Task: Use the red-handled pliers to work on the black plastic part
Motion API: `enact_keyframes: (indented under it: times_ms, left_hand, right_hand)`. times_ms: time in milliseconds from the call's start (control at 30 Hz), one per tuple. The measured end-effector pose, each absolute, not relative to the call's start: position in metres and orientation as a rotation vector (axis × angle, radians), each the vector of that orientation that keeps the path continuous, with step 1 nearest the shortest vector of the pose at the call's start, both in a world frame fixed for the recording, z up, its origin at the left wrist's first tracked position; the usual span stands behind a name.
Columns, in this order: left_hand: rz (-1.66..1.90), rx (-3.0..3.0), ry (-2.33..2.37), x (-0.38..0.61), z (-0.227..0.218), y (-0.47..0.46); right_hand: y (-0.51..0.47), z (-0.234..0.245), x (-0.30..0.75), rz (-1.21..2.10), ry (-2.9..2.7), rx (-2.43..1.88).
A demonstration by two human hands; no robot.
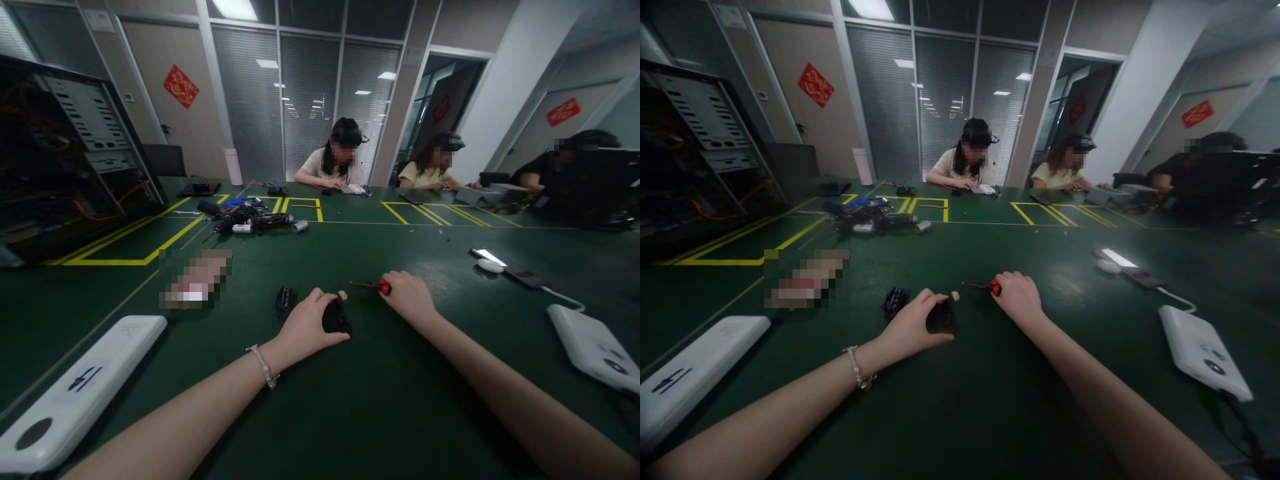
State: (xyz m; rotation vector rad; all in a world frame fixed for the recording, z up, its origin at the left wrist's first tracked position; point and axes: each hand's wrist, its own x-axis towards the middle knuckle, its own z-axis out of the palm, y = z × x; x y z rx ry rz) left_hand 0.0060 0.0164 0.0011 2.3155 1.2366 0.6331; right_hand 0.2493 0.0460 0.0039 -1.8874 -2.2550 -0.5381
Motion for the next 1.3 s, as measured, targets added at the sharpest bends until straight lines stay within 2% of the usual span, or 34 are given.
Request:
enact_keyframes:
  times_ms: [367,600,900,1300]
  left_hand:
    - [0.599,2.309,1.236,0.005,0.005,0.016]
    - [0.594,2.309,1.222,0.004,0.003,0.017]
    - [0.650,2.377,1.063,0.001,-0.002,0.020]
    - [0.648,2.380,1.055,0.001,0.002,0.019]
  right_hand:
    - [0.055,0.002,0.253,-0.510,-2.192,-1.968]
    - [0.055,0.001,0.257,-0.432,-2.133,-1.831]
    - [0.040,0.001,0.236,-0.224,-2.342,-1.431]
    - [0.029,0.000,0.222,-0.312,-2.453,-1.362]
